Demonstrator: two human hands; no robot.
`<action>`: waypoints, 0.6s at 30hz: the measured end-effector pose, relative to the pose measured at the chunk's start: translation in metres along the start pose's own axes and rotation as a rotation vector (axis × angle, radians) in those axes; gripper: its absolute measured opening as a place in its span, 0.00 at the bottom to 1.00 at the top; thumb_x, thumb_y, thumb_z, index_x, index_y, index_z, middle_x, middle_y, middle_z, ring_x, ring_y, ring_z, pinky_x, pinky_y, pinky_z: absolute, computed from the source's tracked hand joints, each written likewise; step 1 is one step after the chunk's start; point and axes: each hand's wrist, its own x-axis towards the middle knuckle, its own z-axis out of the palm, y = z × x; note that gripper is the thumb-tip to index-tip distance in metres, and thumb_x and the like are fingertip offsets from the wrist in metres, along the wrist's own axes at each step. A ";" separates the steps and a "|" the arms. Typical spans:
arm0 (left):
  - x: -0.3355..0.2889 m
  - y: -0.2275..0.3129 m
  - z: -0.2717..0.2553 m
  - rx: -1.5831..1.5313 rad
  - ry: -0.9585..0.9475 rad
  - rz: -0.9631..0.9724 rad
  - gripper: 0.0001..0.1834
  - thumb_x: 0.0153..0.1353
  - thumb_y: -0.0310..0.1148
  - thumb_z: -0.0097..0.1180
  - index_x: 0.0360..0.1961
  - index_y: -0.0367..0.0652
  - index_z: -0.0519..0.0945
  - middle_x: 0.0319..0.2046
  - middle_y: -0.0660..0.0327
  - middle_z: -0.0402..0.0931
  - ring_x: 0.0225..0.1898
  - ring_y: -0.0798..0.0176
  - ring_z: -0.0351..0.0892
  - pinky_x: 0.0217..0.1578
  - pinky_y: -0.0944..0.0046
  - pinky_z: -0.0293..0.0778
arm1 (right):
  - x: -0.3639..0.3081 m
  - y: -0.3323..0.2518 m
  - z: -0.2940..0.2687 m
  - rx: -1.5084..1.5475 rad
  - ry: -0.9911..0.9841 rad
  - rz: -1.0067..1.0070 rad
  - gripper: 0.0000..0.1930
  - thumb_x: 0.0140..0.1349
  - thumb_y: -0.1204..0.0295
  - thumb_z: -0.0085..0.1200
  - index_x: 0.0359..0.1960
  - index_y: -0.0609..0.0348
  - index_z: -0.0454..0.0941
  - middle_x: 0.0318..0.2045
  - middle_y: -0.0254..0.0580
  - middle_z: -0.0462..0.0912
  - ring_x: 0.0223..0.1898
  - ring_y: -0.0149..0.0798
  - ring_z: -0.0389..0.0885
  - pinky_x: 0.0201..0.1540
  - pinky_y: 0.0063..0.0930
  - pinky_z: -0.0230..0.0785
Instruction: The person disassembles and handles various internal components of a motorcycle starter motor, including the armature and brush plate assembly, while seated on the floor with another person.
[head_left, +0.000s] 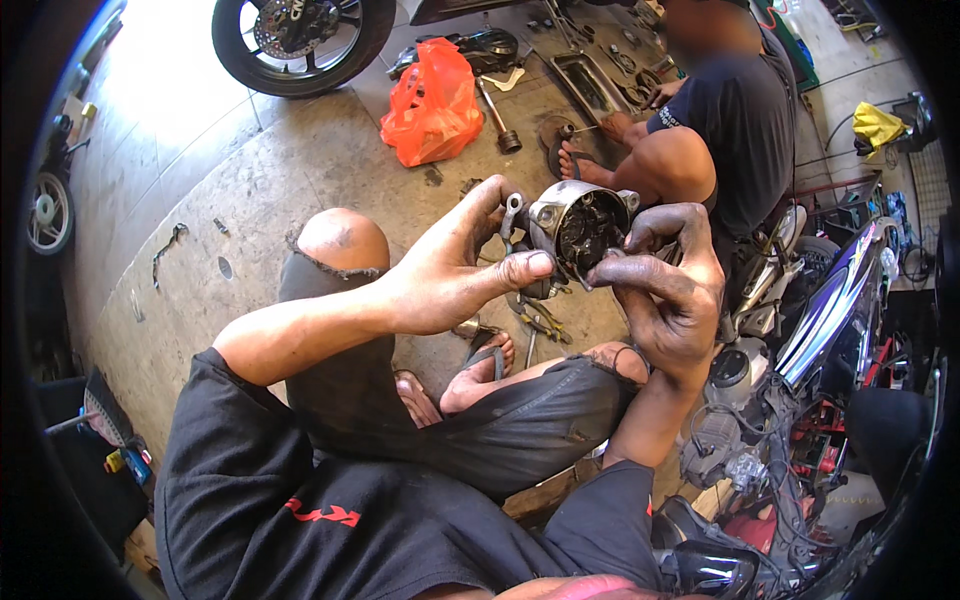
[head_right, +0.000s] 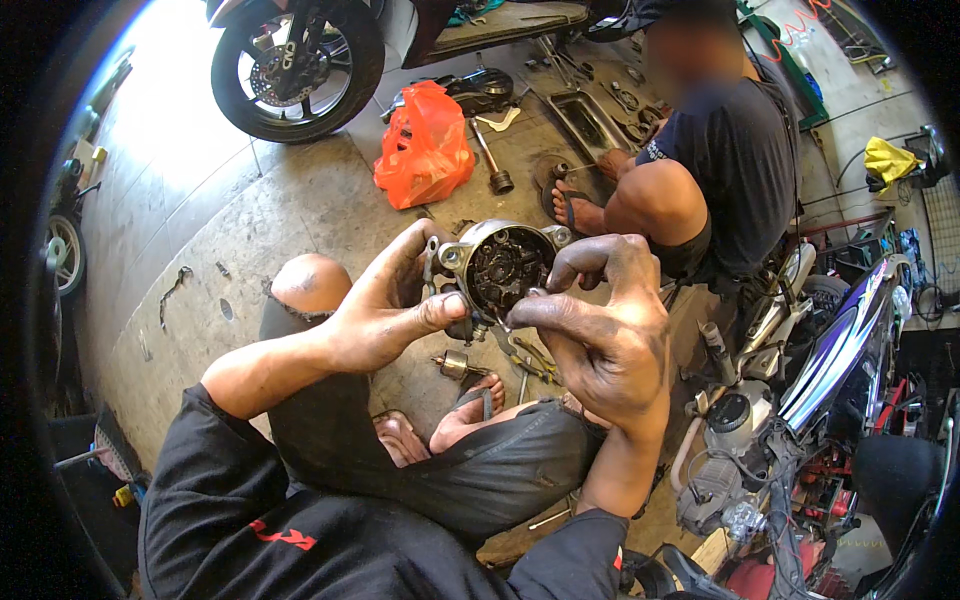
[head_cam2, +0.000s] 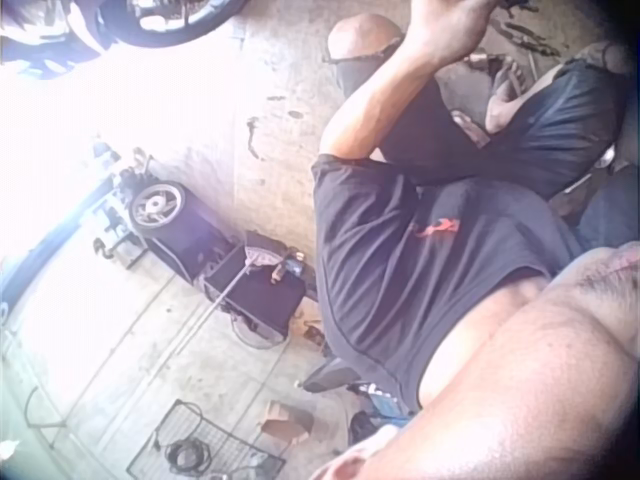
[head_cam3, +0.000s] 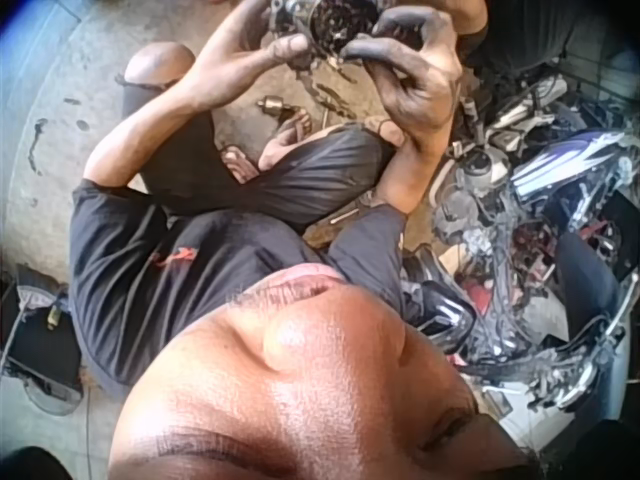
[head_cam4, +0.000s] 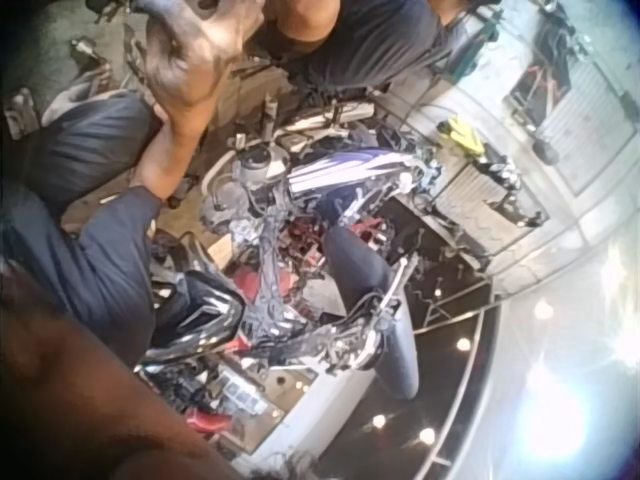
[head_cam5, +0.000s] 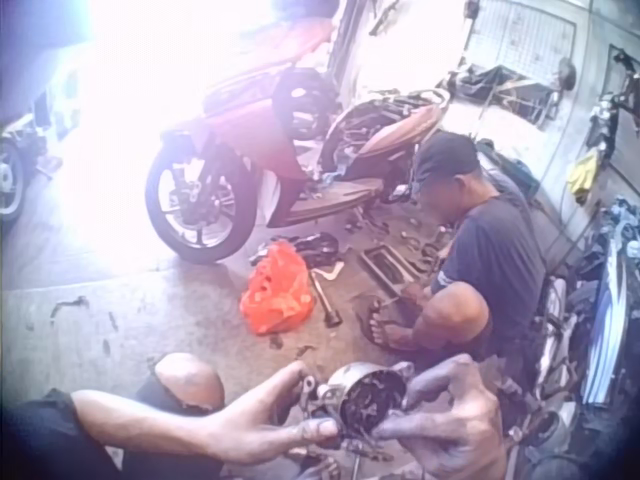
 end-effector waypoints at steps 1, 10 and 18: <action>0.000 0.000 0.000 -0.006 0.006 0.008 0.33 0.60 0.46 0.67 0.56 0.37 0.65 0.46 0.56 0.68 0.52 0.65 0.67 0.55 0.60 0.67 | 0.001 -0.001 0.000 -0.035 0.000 -0.003 0.16 0.36 0.79 0.68 0.30 0.44 0.88 0.33 0.34 0.77 0.38 0.40 0.73 0.42 0.35 0.63; 0.000 0.003 0.001 0.085 0.012 0.036 0.31 0.61 0.48 0.66 0.53 0.38 0.66 0.44 0.55 0.70 0.49 0.64 0.68 0.53 0.59 0.68 | 0.005 -0.007 0.000 -0.363 -0.044 -0.091 0.18 0.40 0.72 0.68 0.37 0.40 0.88 0.38 0.33 0.78 0.42 0.42 0.73 0.47 0.39 0.61; 0.000 0.002 0.000 0.141 0.024 0.075 0.31 0.60 0.48 0.66 0.52 0.38 0.67 0.43 0.52 0.70 0.48 0.63 0.70 0.52 0.58 0.69 | 0.002 -0.011 0.001 -0.552 -0.048 -0.132 0.17 0.42 0.67 0.67 0.39 0.36 0.87 0.42 0.29 0.77 0.46 0.39 0.73 0.51 0.40 0.58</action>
